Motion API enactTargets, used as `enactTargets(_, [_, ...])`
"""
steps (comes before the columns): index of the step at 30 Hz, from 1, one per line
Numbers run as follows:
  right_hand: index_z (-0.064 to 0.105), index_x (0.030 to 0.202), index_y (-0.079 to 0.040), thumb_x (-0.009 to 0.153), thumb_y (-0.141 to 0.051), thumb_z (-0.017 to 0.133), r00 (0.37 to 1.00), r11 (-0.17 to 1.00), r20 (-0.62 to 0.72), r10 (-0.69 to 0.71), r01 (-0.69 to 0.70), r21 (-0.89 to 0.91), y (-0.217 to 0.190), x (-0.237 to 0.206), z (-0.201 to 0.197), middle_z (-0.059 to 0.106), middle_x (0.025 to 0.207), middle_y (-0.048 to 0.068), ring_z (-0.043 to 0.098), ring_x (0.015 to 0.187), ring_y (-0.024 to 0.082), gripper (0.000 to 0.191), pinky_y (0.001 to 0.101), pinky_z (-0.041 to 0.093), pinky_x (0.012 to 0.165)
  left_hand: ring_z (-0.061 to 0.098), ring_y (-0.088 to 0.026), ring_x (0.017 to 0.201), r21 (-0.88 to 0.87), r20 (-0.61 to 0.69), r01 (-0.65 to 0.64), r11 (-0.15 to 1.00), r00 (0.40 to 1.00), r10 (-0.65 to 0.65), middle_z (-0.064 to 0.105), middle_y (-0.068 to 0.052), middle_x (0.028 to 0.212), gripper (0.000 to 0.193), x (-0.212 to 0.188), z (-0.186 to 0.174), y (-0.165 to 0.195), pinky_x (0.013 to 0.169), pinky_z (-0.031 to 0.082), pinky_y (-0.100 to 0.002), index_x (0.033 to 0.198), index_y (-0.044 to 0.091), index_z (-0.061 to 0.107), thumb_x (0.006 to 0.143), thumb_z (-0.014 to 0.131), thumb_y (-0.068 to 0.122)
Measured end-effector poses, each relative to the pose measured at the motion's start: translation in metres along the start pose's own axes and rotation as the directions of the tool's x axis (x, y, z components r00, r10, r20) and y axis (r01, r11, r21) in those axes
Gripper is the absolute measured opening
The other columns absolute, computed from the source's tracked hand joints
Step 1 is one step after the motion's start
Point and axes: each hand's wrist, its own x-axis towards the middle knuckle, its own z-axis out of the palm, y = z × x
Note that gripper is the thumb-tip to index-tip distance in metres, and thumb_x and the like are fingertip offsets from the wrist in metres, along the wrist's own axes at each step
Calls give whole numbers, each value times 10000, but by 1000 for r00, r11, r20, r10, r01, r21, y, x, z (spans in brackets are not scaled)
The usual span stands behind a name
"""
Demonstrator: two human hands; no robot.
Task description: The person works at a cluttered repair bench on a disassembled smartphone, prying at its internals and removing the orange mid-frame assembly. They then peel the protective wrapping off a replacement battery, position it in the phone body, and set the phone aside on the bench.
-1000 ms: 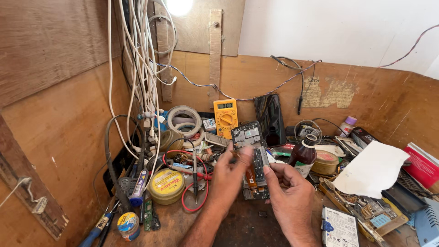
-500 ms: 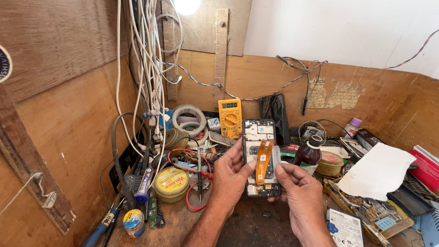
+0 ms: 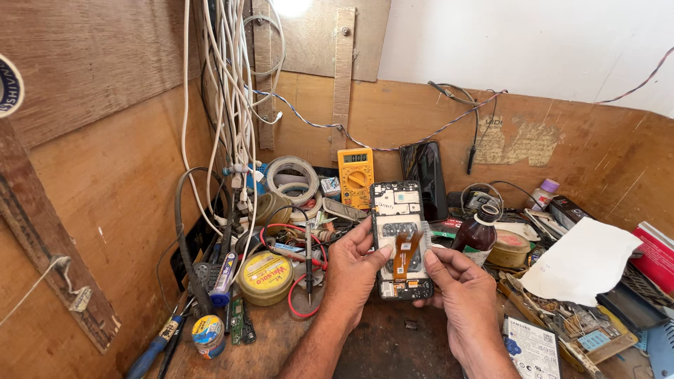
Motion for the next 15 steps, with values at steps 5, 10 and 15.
enactTargets(5, [734,1114,23,917,-205,700,1000,1000,1,9,-9,15,2,1,0,749,886,115,681,668,155,304,328,560,496,717,-130,1024,24,3,-14,1000,1000,14,762,-135,1200,550,1,-2,-1,899,586,-289,1428,-35,560,882,601,-93])
enactTargets(10, [734,1109,26,923,-204,694,1000,1000,9,11,-11,10,3,1,-1,749,871,115,677,646,158,298,325,557,491,717,-124,1007,62,3,-25,998,1000,25,768,-133,1184,541,1,-3,-5,880,587,-283,1426,-29,562,890,610,-75])
enactTargets(15, [730,1104,33,930,-199,689,1000,1000,3,13,-13,-5,5,3,-2,746,861,116,678,640,161,293,331,561,492,712,-110,1005,87,-1,-21,996,1000,21,775,-126,1175,555,0,-2,-4,872,584,-270,1447,-14,541,899,619,-61])
